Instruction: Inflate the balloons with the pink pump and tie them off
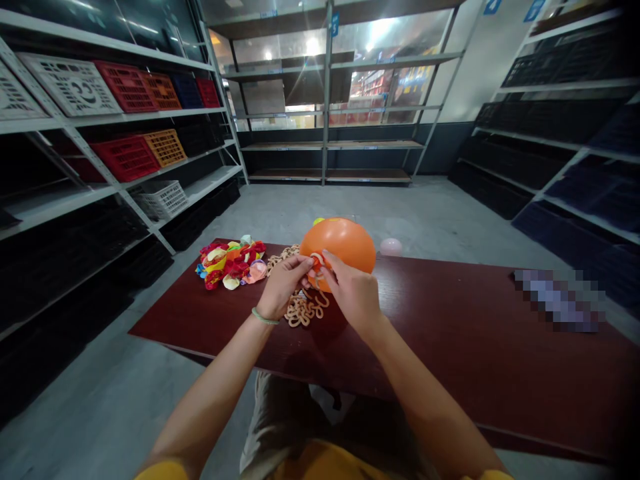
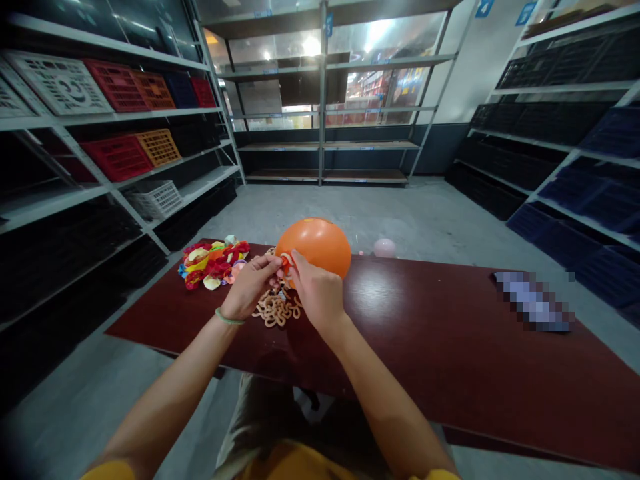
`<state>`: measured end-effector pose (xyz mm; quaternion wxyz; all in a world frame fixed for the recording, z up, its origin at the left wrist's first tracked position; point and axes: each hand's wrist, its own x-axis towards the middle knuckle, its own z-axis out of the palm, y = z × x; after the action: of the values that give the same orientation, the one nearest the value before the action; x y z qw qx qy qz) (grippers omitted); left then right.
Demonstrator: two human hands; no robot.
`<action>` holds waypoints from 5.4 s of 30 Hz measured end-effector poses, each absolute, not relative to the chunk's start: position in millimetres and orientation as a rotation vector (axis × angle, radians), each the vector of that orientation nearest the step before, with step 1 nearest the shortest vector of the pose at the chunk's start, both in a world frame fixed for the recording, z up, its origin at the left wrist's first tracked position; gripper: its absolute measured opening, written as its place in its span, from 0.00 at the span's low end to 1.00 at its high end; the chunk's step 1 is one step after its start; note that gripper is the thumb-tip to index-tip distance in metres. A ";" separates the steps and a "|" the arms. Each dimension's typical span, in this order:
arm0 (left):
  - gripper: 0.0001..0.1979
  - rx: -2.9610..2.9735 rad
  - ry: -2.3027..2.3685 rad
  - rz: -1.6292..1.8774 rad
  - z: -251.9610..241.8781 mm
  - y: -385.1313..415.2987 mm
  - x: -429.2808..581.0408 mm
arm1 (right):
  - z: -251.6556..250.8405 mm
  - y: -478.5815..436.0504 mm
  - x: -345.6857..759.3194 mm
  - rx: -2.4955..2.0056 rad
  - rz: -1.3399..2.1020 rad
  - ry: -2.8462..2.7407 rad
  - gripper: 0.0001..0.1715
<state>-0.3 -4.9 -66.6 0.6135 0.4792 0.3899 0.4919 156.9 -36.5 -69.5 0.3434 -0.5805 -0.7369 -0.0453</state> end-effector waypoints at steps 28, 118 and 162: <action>0.10 1.342 1.049 1.062 -63.4 -6.3 2.1 | -10.6 -31.0 192.8 -0.880 -0.657 -2.390 0.14; 0.19 1.354 0.748 0.633 -37.6 -40.4 15.7 | 10.1 -17.2 211.8 -0.818 0.688 -2.078 0.04; 0.13 0.771 0.629 1.017 -61.8 -39.0 7.0 | -24.5 -59.2 198.4 -0.642 -0.172 -2.139 0.10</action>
<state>7.0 -39.0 -61.8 0.7574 0.3540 0.2885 0.4667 198.4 -59.2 -24.5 0.4359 -0.2580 -0.8595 -0.0689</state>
